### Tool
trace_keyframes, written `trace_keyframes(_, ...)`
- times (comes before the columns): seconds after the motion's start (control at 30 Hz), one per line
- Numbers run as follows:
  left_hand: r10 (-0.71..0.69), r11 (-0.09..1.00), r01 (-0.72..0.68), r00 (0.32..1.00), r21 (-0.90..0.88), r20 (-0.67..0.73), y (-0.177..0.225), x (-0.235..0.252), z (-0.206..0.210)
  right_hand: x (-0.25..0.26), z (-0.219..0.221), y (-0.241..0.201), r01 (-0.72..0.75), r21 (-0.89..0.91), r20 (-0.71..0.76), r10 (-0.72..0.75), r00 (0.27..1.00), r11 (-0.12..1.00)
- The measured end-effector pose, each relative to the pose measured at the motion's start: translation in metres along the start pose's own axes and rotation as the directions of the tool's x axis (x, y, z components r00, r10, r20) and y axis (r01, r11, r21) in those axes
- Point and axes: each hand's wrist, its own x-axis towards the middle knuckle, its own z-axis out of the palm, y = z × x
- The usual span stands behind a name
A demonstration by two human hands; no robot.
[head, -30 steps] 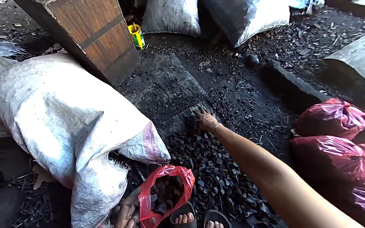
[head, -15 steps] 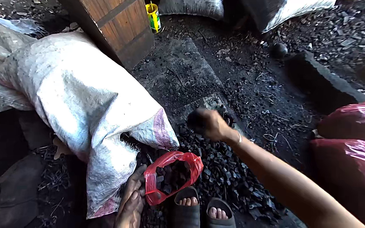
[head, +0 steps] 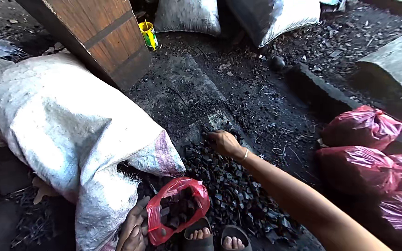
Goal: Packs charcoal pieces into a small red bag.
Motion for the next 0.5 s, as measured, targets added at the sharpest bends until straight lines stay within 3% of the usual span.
trace_keyframes(0.07, -0.001, 1.0, 0.001, 1.0, 0.022, 0.001, 0.0, 0.003, 0.005, 0.015, 0.011, 0.013, -0.079, -0.141, 0.093, 0.093, 0.991, 0.987)
trace_keyframes(0.17, -0.014, 0.999, 0.015, 1.0, 0.039, -0.013, 0.004, 0.001, 0.007, 0.026, 0.03, 0.022, -0.008, -0.254, 0.153, 0.048, 0.987, 0.967)
trace_keyframes(0.37, 0.022, 0.999, -0.02, 0.999, 0.042, -0.042, 0.002, -0.008, 0.005, 0.012, 0.009, 0.016, 0.115, -0.202, -0.011, -0.119, 0.993, 0.973)
trace_keyframes(0.5, 0.023, 0.999, -0.022, 0.999, 0.038, -0.03, 0.001, -0.002, 0.009, 0.021, 0.032, 0.03, 0.059, -0.229, 0.198, -0.013, 0.98, 0.972)
